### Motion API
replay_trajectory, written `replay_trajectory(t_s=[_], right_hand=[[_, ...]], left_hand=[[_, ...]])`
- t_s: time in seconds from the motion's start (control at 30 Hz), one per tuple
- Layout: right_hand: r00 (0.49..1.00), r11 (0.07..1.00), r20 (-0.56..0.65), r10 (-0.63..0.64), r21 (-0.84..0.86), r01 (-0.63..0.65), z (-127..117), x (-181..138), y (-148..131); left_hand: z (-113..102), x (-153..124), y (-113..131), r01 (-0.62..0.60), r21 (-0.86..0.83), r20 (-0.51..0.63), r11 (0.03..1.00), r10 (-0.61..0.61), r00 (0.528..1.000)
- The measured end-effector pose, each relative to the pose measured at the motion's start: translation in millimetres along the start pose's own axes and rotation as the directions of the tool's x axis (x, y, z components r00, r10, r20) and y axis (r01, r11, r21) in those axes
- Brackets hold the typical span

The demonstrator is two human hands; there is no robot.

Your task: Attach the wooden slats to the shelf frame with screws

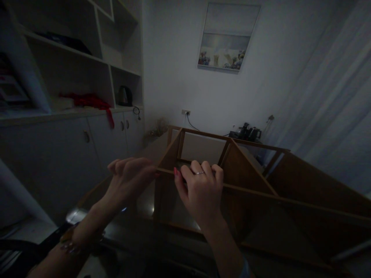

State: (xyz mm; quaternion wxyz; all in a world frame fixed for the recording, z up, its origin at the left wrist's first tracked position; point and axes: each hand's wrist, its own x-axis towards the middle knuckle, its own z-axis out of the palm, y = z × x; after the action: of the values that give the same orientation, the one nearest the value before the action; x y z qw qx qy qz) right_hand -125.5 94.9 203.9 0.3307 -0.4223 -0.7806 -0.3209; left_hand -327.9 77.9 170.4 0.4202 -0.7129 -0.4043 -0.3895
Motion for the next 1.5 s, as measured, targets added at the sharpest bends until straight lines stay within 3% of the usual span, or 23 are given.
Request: replay_trajectory(t_s=[0.2, 0.43, 0.7, 0.93, 1.17, 1.4, 1.5], right_hand=[[1.0, 1.0, -0.007, -0.002, -0.002, 0.002, 0, 1, 0], [1.0, 1.0, -0.017, 0.0, 0.003, 0.0, 1, 0, 0], [1.0, 1.0, -0.009, -0.003, 0.006, 0.003, 0, 0, 0], [1.0, 1.0, -0.018, 0.004, 0.002, -0.004, 1, 0, 0], [1.0, 1.0, -0.027, 0.005, 0.012, -0.005, 3, -1, 1], [1.0, 1.0, -0.027, 0.01, 0.014, -0.009, 4, -1, 0], [1.0, 1.0, -0.026, 0.009, 0.017, -0.009, 4, -1, 1]], left_hand=[[10, -3, 0, 0.101, -0.055, -0.016, 0.993, -0.102, 0.995], [8, 2, 1, 0.097, -0.079, -0.011, 0.992, -0.098, 0.995], [5, 1, -3, -0.001, 0.021, -0.105, 1.0, 0.003, 0.995], [-1, 3, 2, -0.03, 0.205, 0.044, 0.978, 0.021, 0.999], [0, 4, -3, -0.118, 0.264, 0.02, 0.957, 0.117, 0.993], [2, -4, -11, -0.122, 0.084, -0.118, 0.989, 0.132, 0.984], [6, -6, -8, -0.067, 0.028, -0.158, 0.997, 0.071, 0.985]])
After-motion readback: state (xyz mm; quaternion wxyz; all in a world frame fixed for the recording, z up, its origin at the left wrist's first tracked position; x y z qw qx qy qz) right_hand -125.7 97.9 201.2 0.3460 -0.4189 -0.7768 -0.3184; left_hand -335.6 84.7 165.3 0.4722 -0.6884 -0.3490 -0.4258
